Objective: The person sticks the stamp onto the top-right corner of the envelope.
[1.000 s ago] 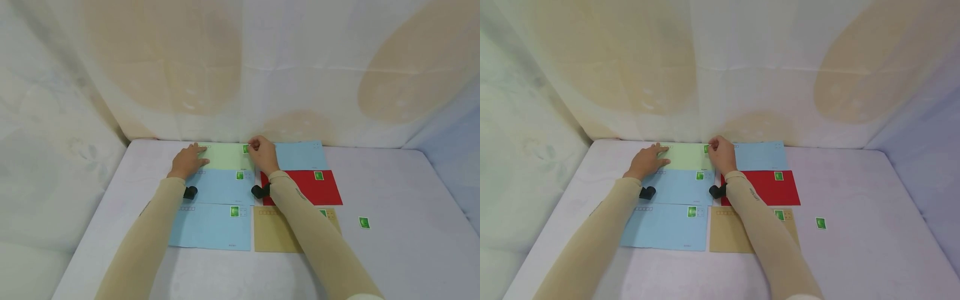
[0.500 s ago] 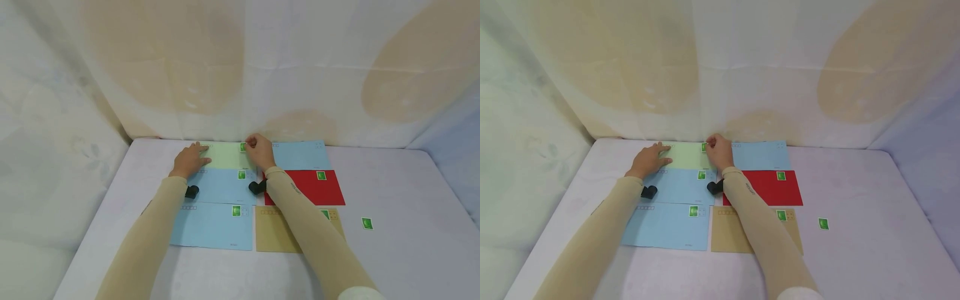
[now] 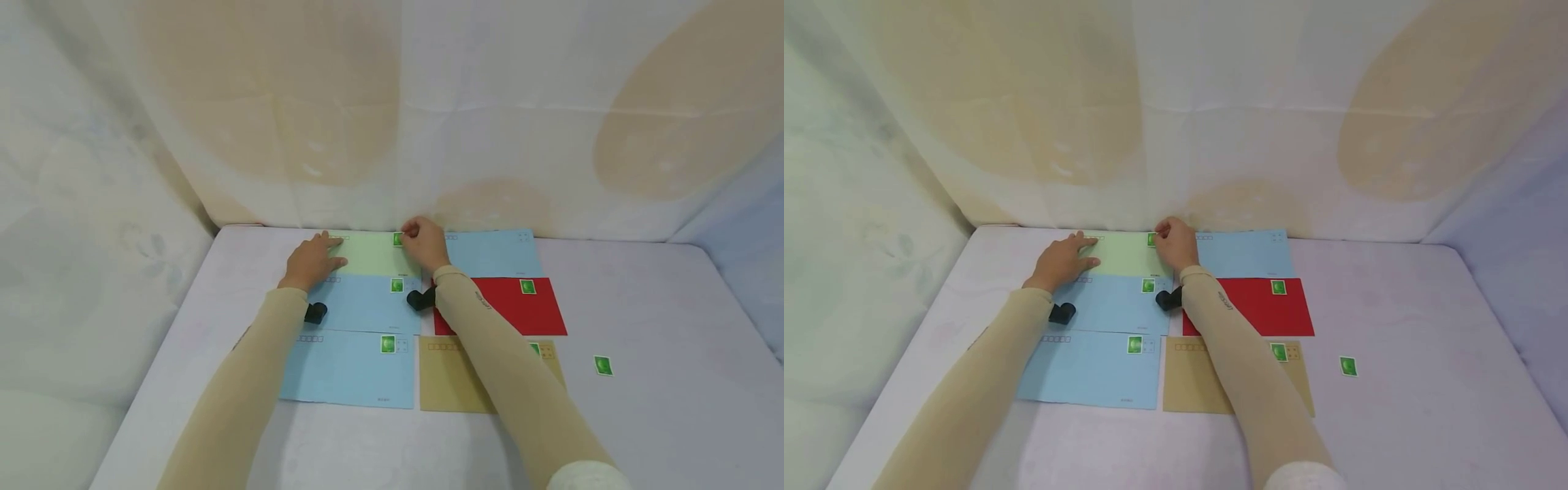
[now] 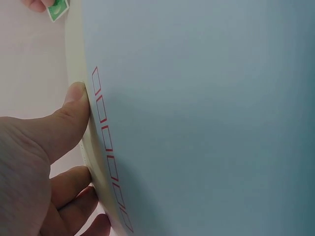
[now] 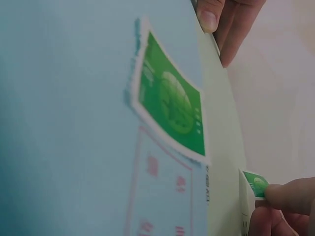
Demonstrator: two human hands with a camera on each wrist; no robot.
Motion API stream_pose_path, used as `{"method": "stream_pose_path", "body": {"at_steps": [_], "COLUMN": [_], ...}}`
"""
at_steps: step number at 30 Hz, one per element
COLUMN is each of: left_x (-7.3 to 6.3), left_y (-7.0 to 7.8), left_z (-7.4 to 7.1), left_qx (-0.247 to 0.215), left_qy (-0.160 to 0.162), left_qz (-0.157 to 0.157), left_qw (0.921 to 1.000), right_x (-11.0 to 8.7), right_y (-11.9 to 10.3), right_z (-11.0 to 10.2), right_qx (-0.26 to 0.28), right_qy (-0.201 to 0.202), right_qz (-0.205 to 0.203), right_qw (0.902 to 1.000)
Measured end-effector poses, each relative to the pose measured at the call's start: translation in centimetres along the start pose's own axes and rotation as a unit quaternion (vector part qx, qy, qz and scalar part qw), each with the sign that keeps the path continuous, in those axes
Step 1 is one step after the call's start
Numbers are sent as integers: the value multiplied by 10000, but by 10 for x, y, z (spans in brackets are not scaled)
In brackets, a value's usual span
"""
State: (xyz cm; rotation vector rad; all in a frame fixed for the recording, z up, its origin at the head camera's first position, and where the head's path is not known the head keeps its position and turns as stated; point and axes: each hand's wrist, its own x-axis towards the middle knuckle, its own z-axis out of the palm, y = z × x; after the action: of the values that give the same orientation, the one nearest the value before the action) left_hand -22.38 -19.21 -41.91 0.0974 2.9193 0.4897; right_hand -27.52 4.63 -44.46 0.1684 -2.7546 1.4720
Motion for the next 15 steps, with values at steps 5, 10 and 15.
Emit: {"method": "stream_pose_path", "body": {"at_steps": [5, 10, 15], "left_x": [0, 1, -1], "left_y": [0, 0, 2], "left_z": [0, 1, -1], "left_qx": [3, -34, -19], "left_qy": [9, -34, -35], "left_qz": [-18, -43, -62], "left_qw": [10000, 10000, 10000], "right_x": [1, 1, 3], "right_y": [-3, -5, -6], "right_z": [-2, -3, -2], "right_qx": [-12, -75, -196], "right_qy": [-15, -22, -50], "right_qz": [51, 133, 316], "right_qw": [10000, 9999, 9993]}}
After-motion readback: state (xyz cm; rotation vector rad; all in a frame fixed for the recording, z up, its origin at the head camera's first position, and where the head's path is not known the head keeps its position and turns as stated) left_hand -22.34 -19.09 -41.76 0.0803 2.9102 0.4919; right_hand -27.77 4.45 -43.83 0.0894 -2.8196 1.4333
